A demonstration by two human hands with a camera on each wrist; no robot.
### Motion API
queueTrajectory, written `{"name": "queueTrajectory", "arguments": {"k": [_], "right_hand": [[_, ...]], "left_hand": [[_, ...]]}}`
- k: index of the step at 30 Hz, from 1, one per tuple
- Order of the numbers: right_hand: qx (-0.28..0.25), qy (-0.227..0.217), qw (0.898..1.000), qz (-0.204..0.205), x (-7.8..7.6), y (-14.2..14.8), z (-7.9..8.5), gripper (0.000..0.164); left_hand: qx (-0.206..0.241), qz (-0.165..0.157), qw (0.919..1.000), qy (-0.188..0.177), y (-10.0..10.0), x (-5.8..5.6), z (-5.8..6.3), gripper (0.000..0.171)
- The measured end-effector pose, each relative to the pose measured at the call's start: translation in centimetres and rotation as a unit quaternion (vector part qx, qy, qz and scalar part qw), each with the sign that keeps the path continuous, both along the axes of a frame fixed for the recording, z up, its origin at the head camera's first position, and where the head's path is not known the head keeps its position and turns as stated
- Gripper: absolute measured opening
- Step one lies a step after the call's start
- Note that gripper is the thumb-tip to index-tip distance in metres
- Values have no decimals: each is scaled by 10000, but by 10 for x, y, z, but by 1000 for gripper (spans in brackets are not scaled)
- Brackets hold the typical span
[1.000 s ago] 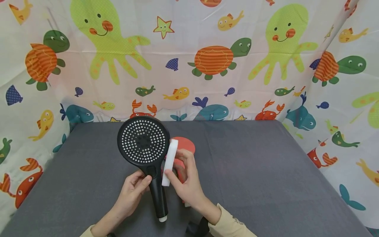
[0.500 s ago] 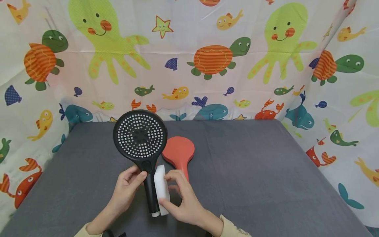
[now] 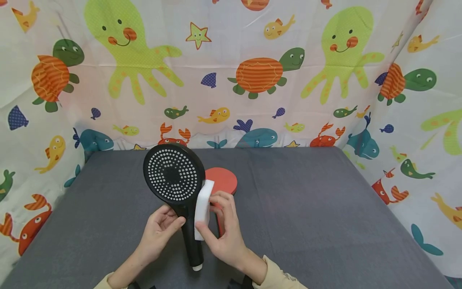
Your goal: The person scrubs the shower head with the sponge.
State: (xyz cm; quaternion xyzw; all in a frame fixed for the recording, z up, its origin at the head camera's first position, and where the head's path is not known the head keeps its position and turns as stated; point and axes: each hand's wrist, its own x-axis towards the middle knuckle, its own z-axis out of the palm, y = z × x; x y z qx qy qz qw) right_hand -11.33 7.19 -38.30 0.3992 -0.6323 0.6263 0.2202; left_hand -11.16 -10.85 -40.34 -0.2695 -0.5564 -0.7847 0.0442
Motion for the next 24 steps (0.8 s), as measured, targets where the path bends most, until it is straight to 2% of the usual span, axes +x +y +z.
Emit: {"name": "queueTrajectory", "arguments": {"k": [3,5,9,12,15,19,24], "right_hand": [[679,186,9973,-205,4,2,-4,43],[1111,381,9925,-330,7,4,-8,41],[1811,750,9801,-324,13,8,-17,39],[2233,1170,9674,-248,16,10,-21,39],[2504,1688,9531,-225,18,12,-23,37],[2718,2183,9373,7,20,14,-23,37],[3148,2283,9206,350,26,18,-24,44]], "left_hand": [[84,120,9999,-78,-2,0,4,32],[208,117,9993,-296,-3,0,7,34],[732,-428,9933,-781,-6,-1,11,37],[998,-764,9875,-954,-8,-2,10,37],[994,-720,9873,-1013,-9,-3,9,36],[899,-486,9890,-1071,-8,-4,8,33],[902,-365,9900,-1024,-10,-4,9,34]]}}
